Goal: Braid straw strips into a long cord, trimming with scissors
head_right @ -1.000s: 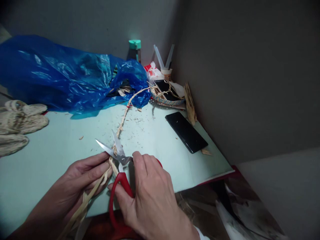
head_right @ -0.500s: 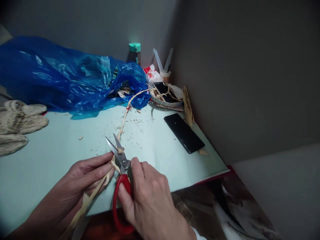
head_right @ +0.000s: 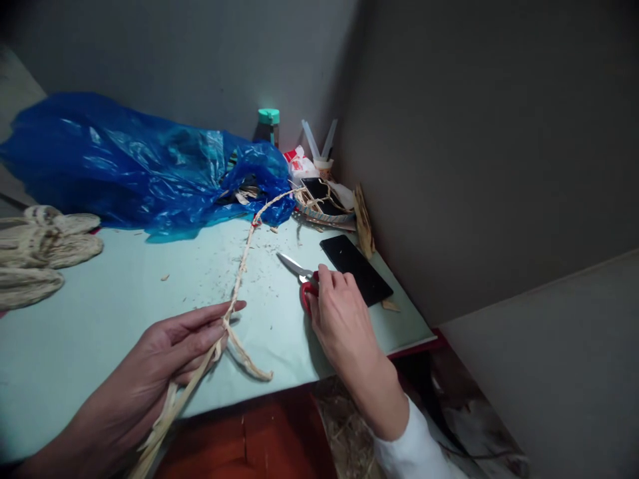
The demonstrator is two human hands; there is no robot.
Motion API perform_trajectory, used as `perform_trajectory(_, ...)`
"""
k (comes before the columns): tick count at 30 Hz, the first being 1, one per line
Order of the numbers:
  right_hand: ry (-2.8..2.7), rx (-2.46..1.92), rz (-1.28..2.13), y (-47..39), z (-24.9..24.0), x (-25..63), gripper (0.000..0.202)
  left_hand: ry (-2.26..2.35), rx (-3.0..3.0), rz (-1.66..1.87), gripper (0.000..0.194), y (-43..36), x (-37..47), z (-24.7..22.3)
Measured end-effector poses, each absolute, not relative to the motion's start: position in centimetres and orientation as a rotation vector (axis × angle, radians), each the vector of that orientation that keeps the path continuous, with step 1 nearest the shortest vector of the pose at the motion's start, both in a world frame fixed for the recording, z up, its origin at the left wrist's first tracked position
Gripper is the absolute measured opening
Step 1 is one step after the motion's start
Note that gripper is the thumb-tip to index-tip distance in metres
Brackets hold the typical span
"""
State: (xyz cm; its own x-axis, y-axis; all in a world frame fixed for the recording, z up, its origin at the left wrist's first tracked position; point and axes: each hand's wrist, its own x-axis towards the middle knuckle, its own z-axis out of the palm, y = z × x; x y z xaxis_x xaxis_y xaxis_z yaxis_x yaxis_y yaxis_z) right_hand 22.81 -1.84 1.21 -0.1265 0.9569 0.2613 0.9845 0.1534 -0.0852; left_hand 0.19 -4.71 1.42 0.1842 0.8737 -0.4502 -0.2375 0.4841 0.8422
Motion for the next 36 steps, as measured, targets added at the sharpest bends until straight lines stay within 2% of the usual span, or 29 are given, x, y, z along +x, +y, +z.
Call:
perform_trajectory(3, -2.092, -1.748, -0.089, -2.1, 1.5, 21.8, 0.022, 1.071, 0.731, 0.887, 0.048, -4.8, 0.1, 1.2)
perform_trajectory(8, -2.041, -1.275, 0.896, -4.8, 3.2, 18.3, 0.021, 1.042, 0.789, 0.916, 0.053, -5.0, 0.2, 1.2)
perform_trajectory(11, -1.899, -1.179, 1.179, -5.0, 3.1, 16.8, 0.023, 1.101, 0.858, 0.911, 0.057, -5.0, 0.2, 1.2)
perform_trajectory(19, -1.680, -1.152, 1.285, -4.2, 0.9, 16.8, 0.022, 1.266, 1.000, 0.874, 0.054, -5.0, 0.6, 2.0)
perform_trajectory(27, -1.604, -1.228, 1.233, -5.2, 0.8, 17.0, 0.022, 1.287, 0.991, 0.859, 0.028, -4.6, 0.9, 2.2)
perform_trajectory(36, -1.344, -1.047, 1.504, -4.8, 1.2, 17.0, 0.012, 1.486, 1.341, 0.986, 0.030, -5.4, 1.7, 2.2)
